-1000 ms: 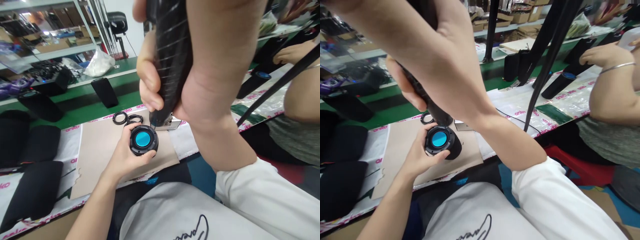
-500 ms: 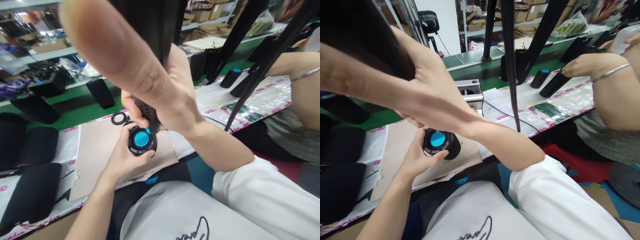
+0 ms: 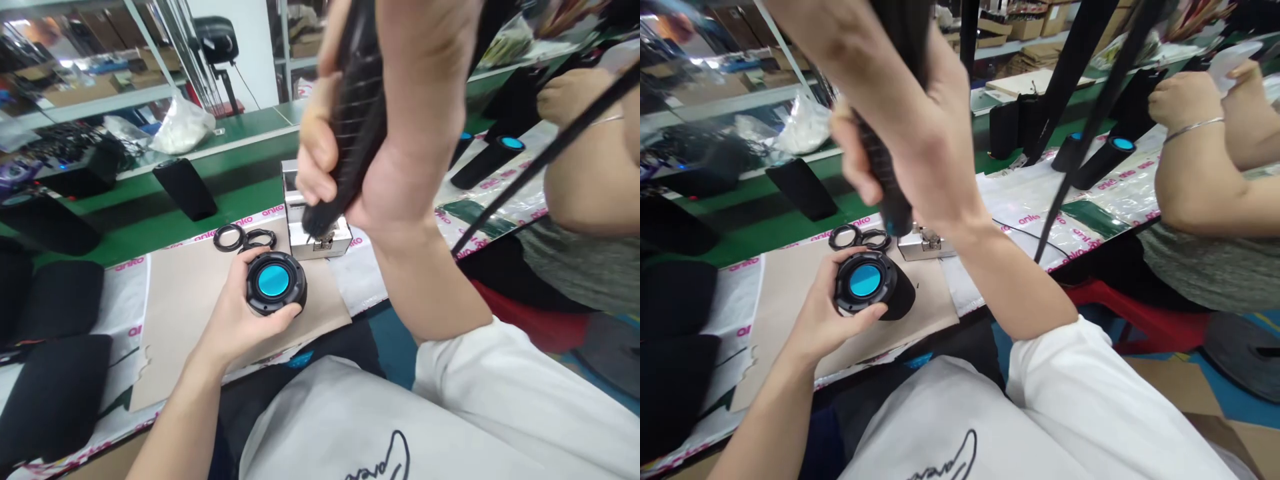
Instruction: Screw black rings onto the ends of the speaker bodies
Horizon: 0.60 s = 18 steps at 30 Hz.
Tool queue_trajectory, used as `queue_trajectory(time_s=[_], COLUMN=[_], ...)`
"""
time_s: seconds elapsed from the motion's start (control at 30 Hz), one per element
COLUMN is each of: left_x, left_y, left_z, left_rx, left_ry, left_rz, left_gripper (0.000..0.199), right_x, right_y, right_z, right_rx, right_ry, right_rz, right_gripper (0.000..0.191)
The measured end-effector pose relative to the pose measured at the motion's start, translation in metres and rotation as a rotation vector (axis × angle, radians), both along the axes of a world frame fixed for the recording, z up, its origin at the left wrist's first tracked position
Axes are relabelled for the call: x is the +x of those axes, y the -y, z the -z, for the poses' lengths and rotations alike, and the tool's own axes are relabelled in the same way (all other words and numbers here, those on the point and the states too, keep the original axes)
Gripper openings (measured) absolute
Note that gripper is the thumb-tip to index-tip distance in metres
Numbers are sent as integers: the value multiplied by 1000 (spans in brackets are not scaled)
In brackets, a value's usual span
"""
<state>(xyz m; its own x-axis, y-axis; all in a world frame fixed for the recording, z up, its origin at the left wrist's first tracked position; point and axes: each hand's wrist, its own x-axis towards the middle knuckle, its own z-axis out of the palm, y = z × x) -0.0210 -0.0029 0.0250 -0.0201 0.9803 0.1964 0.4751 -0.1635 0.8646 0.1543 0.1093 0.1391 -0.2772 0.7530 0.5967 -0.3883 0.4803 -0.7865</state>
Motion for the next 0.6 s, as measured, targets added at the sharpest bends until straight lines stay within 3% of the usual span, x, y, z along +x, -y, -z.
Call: queue_trajectory(time_s=[0.1,0.2,0.3,0.47,0.6], left_x=[-1,-2,-2,-1,0], left_y=[0,1,2,1,-1], left_z=[1,3,3,3,3], left_rx=[-12,-18,-22,-23,10], left_ry=[-12,-22,-17,-3,-10], left_rz=[-16,-35,-20,-17,-13], left_gripper=[82,82,83,82,85], right_x=[-3,-7,-8,-2,0], right_y=[-21,-39,-46,-42,-26], right_z=[28,58,73,74,50], right_rx=[1,-70,-101,-114,-165], right_ry=[-169,-128,-94,-70,-131], right_rz=[133,172,180,112,45], right_gripper=[50,63,68,63,50])
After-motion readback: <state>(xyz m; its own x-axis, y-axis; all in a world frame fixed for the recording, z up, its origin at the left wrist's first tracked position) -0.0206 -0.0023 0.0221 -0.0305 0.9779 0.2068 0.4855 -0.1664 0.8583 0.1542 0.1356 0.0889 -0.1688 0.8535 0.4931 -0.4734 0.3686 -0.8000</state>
